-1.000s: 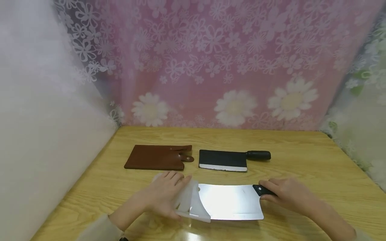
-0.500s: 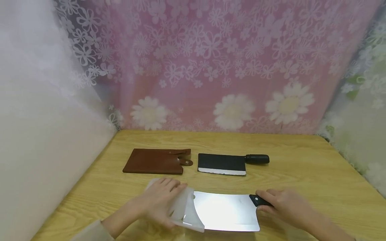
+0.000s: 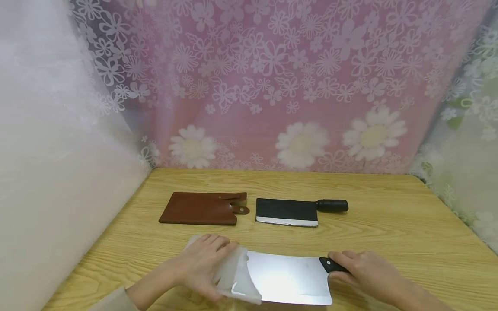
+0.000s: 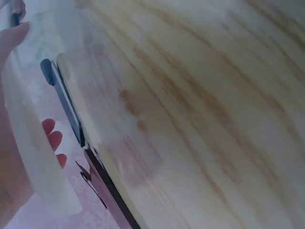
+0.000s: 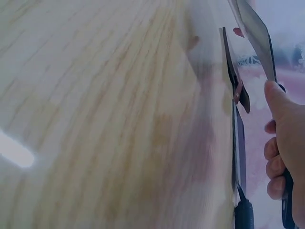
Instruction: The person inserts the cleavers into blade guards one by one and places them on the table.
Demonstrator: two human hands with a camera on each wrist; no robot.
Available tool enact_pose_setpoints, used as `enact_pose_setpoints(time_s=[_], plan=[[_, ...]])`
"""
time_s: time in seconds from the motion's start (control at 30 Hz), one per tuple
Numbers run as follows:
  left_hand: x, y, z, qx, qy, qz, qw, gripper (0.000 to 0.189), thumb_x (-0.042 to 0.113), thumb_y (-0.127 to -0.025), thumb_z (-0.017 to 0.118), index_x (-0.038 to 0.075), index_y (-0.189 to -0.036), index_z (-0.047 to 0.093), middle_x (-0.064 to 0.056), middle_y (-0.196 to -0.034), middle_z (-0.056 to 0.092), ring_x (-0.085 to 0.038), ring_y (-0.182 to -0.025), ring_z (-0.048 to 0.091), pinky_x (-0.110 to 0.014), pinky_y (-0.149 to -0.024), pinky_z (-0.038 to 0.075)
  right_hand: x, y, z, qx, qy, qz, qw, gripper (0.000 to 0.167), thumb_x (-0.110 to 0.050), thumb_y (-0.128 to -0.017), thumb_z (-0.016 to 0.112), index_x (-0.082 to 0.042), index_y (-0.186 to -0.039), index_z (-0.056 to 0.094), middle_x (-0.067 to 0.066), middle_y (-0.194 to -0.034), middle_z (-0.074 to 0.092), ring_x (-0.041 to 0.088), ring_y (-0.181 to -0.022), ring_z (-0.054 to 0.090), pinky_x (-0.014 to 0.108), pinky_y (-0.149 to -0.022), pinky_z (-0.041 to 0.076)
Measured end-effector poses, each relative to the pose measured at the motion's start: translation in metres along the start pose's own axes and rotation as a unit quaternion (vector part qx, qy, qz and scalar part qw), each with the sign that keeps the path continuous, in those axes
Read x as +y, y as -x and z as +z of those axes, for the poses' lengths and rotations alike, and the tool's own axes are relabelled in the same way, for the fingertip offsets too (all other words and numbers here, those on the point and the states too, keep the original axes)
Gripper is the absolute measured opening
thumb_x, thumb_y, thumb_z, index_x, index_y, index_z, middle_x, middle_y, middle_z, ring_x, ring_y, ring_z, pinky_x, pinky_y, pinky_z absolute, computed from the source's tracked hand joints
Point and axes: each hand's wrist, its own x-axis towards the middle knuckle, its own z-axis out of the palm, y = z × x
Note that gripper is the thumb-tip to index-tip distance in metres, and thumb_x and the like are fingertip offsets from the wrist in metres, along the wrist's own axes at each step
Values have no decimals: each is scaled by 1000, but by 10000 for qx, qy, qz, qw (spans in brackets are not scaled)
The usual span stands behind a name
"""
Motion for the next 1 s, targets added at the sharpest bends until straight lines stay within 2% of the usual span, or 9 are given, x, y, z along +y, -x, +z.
enact_pose_setpoints(time_s=[0.17,0.33,0.53,0.67,0.83,1.0], plan=[[4,-5,1,32,38,87,9999,99,71,-56,66,15,-134,42,3,-116,49,-13,-105,46,-35,-90,39,-7,-7,3,-398,67,303,9987,41,-44,-86,60,-10,-107,66,1,-88,69,10,-69,64,26,-56,51],[8,-10,2,72,-10,31,10000,100,71,-56,66,13,-135,43,2,-115,50,-14,-104,46,-36,-90,39,-12,-15,9,-446,-2,417,9981,41,-44,-87,58,-9,-108,65,0,-86,69,9,-67,63,26,-58,52],[8,-19,0,325,-165,-54,9993,101,70,-55,67,11,-134,44,0,-115,50,-16,-105,47,-37,-89,39,-14,-27,12,66,131,268,9995,33,-40,-85,63,-11,-102,63,-5,-75,62,1,-56,50,21,-47,43],[7,-22,0,398,-285,-128,9987,101,71,-54,66,12,-133,43,1,-114,49,-16,-106,46,-37,-90,38,-13,-31,12,482,428,29,9979,33,-38,-81,68,-12,-99,64,-4,-72,62,3,-53,53,20,-45,42],[4,-25,-1,579,-504,-114,9970,103,72,-51,66,12,-132,44,0,-113,50,-18,-104,46,-37,-89,38,-7,-36,11,1091,781,-384,9902,35,-38,-73,73,-11,-95,64,-4,-70,61,5,-49,53,20,-42,41],[2,-29,-4,617,-509,-76,9968,102,71,-51,67,11,-131,46,0,-111,50,-18,-103,47,-36,-89,38,-5,-38,7,1086,782,-421,9901,35,-37,-73,73,-10,-94,64,-2,-71,62,7,-49,54,20,-42,41]])
